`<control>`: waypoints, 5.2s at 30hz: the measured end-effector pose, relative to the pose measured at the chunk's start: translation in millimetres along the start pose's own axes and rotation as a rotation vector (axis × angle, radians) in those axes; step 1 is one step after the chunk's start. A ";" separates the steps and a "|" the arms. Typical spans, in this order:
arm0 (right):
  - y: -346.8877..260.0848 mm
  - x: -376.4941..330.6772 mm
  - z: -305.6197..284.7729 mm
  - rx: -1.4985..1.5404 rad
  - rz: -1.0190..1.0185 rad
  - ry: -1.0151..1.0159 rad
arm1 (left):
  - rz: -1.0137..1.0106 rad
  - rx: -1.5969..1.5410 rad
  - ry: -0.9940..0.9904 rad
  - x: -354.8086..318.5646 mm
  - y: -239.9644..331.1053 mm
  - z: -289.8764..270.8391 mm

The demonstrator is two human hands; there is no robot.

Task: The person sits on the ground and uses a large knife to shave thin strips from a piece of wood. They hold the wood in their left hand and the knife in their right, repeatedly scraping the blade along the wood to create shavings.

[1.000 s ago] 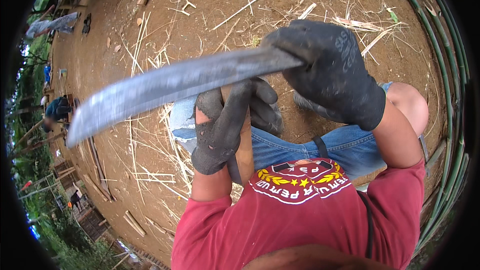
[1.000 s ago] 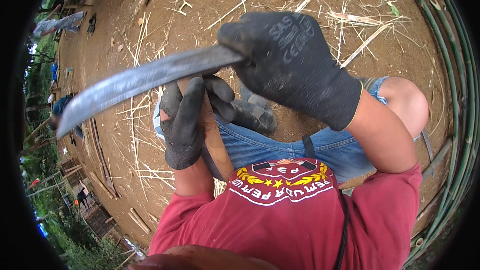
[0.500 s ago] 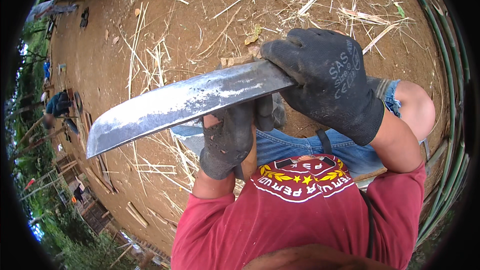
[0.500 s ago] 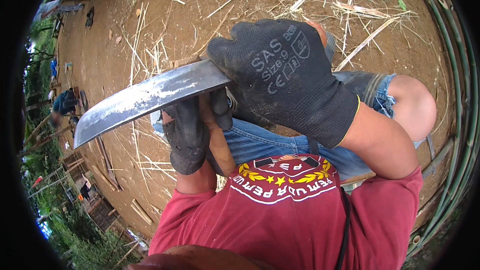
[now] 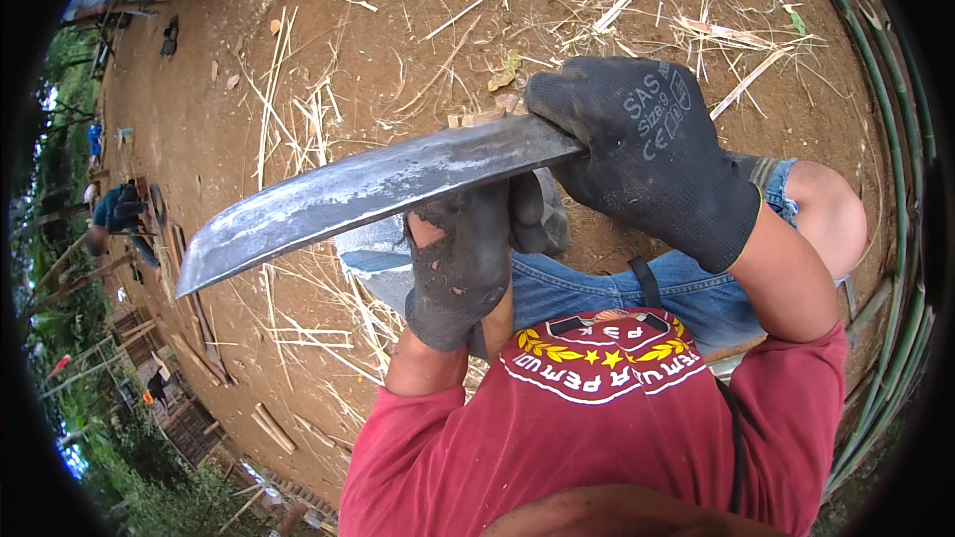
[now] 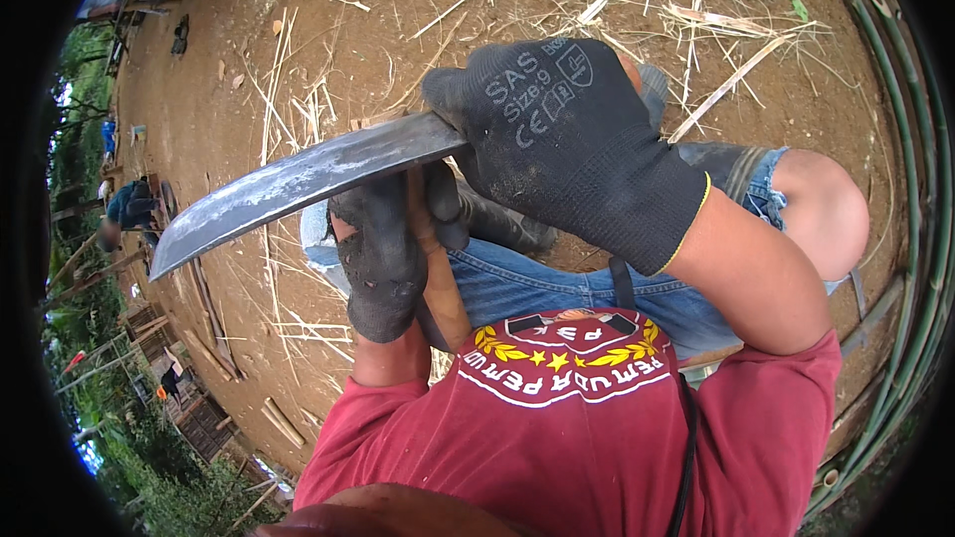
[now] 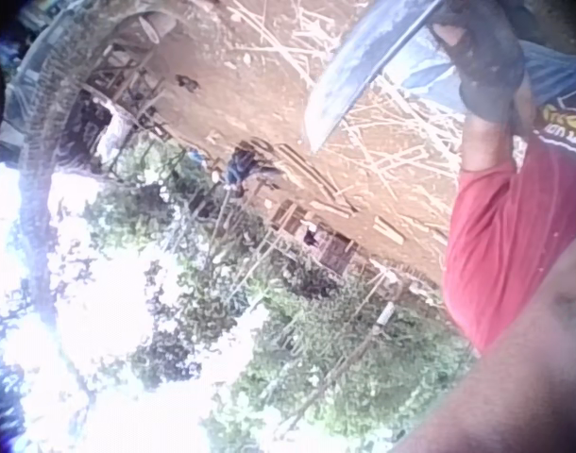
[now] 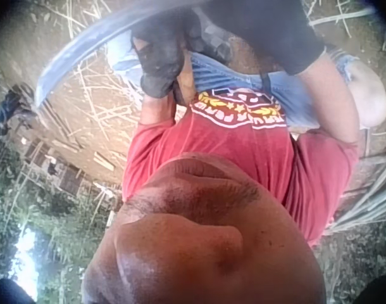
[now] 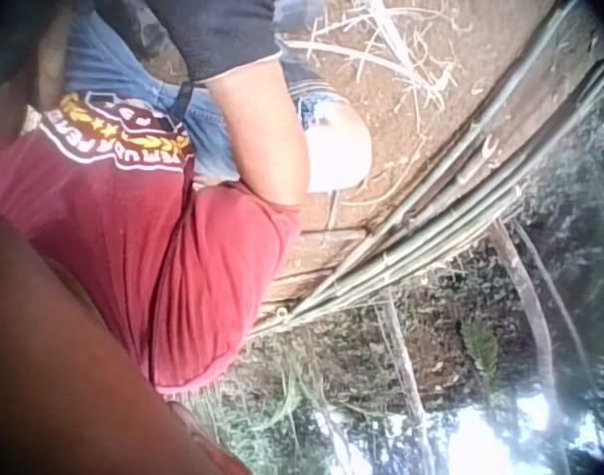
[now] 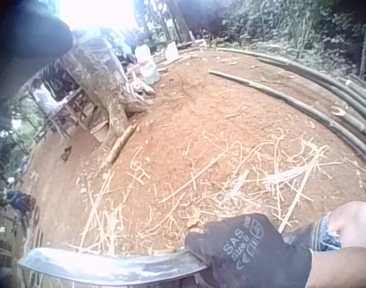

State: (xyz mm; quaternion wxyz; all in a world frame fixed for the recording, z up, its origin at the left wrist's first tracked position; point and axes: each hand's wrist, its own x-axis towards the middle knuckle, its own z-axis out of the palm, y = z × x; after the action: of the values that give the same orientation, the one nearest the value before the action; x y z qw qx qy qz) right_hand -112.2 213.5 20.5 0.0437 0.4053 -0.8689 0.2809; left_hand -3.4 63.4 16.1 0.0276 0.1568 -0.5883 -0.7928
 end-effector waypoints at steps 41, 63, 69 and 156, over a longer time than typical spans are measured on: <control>-11.5 -15.3 -5.7 0.022 -0.005 0.144 | 0.051 -0.205 -0.182 -3.5 -4.5 -25.2; 197.0 -23.6 24.0 -0.633 0.312 0.084 | -0.004 -0.064 -0.109 -15.1 10.6 -21.5; 40.6 -8.3 13.2 0.071 0.198 0.208 | -0.011 -0.155 -0.133 0.0 11.7 -12.2; -7.0 -17.6 -4.2 0.287 -0.045 0.172 | 0.077 -0.058 -0.171 0.4 5.9 -15.7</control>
State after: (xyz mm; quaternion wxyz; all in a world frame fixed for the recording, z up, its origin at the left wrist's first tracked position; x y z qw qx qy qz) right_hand -96.0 224.1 21.8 0.0660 0.4014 -0.8034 0.4348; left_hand -0.3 47.0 17.5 0.0126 0.0650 -0.5708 -0.8184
